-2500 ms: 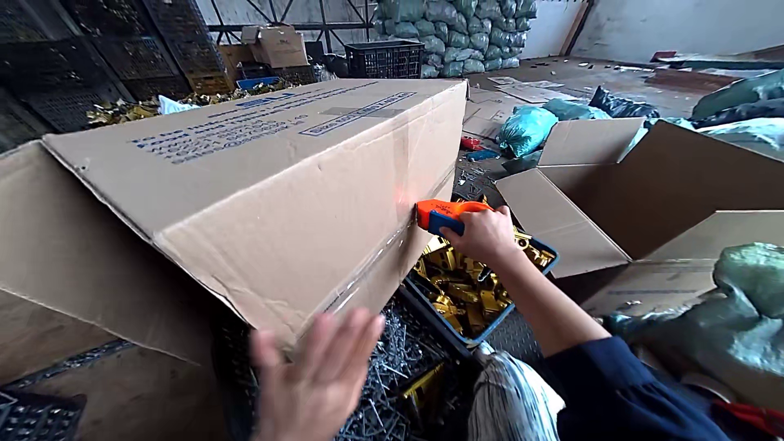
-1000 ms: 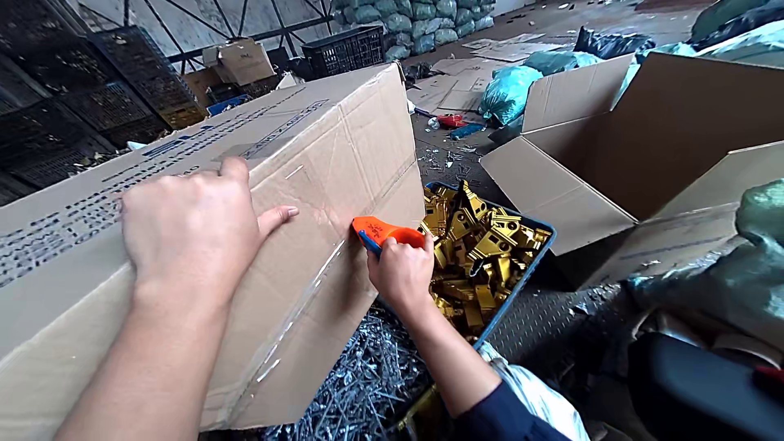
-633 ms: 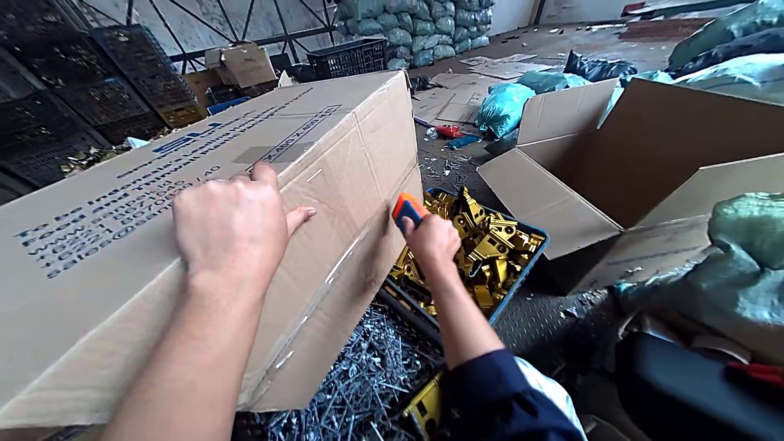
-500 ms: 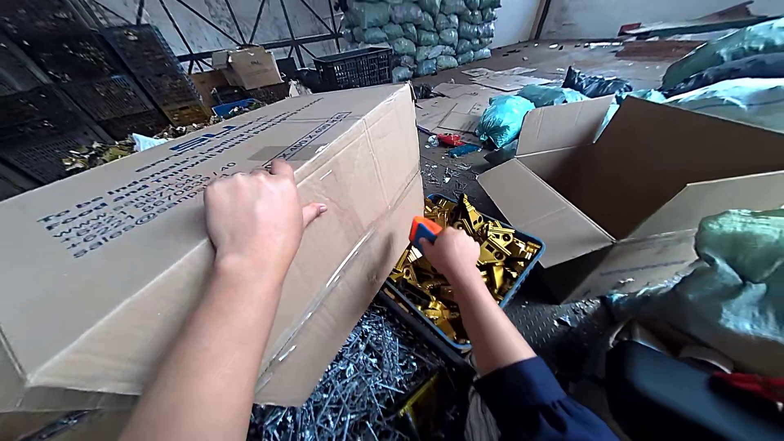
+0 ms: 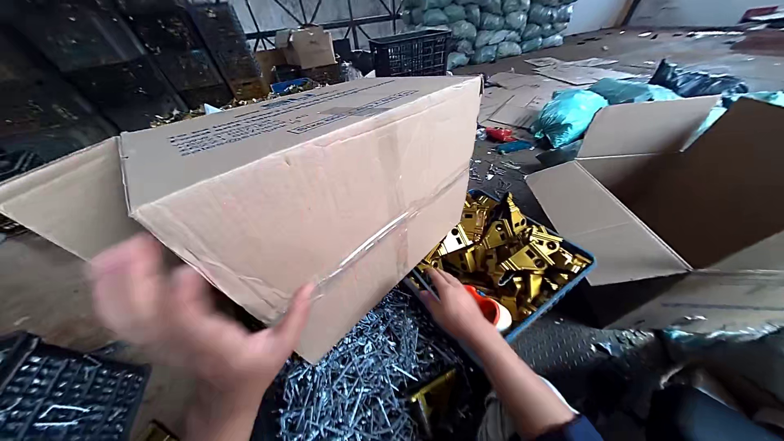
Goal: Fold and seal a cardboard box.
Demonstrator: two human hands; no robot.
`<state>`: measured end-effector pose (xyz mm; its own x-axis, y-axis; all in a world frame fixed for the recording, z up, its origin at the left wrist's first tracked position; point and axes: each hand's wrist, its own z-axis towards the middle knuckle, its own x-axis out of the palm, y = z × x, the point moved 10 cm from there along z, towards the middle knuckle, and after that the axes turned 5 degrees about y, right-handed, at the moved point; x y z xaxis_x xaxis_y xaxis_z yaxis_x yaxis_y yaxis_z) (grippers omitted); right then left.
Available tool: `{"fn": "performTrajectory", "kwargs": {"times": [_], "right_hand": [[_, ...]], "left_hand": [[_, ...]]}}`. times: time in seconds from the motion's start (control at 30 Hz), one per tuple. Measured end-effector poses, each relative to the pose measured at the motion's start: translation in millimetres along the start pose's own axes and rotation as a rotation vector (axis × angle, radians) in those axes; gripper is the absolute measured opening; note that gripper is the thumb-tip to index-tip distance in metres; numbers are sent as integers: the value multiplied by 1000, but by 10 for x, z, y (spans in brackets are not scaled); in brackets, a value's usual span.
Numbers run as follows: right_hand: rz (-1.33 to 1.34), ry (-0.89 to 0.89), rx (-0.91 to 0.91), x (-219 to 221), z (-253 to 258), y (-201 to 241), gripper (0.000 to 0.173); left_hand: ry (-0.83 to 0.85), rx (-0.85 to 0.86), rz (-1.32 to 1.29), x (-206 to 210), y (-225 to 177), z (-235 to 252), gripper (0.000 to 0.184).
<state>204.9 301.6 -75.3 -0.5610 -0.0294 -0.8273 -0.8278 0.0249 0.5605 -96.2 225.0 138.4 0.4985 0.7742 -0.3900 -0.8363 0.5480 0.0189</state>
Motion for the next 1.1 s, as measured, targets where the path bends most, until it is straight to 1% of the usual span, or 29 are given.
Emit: {"fn": "performTrajectory", "kwargs": {"times": [0.03,0.07,0.13,0.17,0.2,0.23,0.3,0.4,0.47,0.53,0.57,0.6,0.67,0.7,0.73,0.83,0.9,1.03,1.1], "right_hand": [[8,-91,-170,81,-40,377,63],[-9,-183,-330,193,-123,755,66],[-44,-378,-638,444,-364,1410,63],[-56,-462,-751,576,-452,1648,62],[-57,-538,-823,694,-481,1822,62],[-40,-596,-860,801,-457,1942,64],[18,-658,-862,986,-339,2055,67],[65,-679,-834,1112,-184,2074,71],[73,-716,-841,1019,-168,2043,67],[71,-847,-791,668,-106,1935,62],[52,-923,-750,430,-30,1878,68],[13,-994,-720,204,40,1857,83],[-101,-1052,-729,-98,134,1989,121],[-154,-1049,-762,-150,169,2117,130],[-201,-1026,-793,-147,202,2250,131],[-278,-973,-862,-73,244,2452,115],[-263,-971,-887,-97,249,2428,112],[-264,-998,-876,-99,266,2277,113],[-260,-985,-879,-52,254,2266,105]], "left_hand": [[-24,-117,-87,-55,286,-255,111],[10,-238,-191,11,515,-477,121],[154,-481,-360,378,765,-926,138],[204,-566,-414,574,801,-1117,143],[220,-628,-461,743,817,-1270,140],[212,-663,-486,865,827,-1373,130],[190,-684,-503,998,857,-1472,106],[141,-649,-406,1021,907,-1422,89],[114,-612,-350,997,935,-1369,83],[69,-573,-327,981,967,-1345,80],[46,-563,-327,985,987,-1350,80],[16,-562,-325,981,1002,-1376,79],[-32,-571,-361,986,1004,-1447,80],[-61,-575,-389,998,1006,-1477,81],[-87,-582,-409,1008,1010,-1503,81],[-131,-602,-408,1003,1003,-1533,78],[-130,-596,-387,985,992,-1507,76],[-137,-589,-386,989,979,-1510,65],[-144,-600,-377,992,980,-1499,62]]}}
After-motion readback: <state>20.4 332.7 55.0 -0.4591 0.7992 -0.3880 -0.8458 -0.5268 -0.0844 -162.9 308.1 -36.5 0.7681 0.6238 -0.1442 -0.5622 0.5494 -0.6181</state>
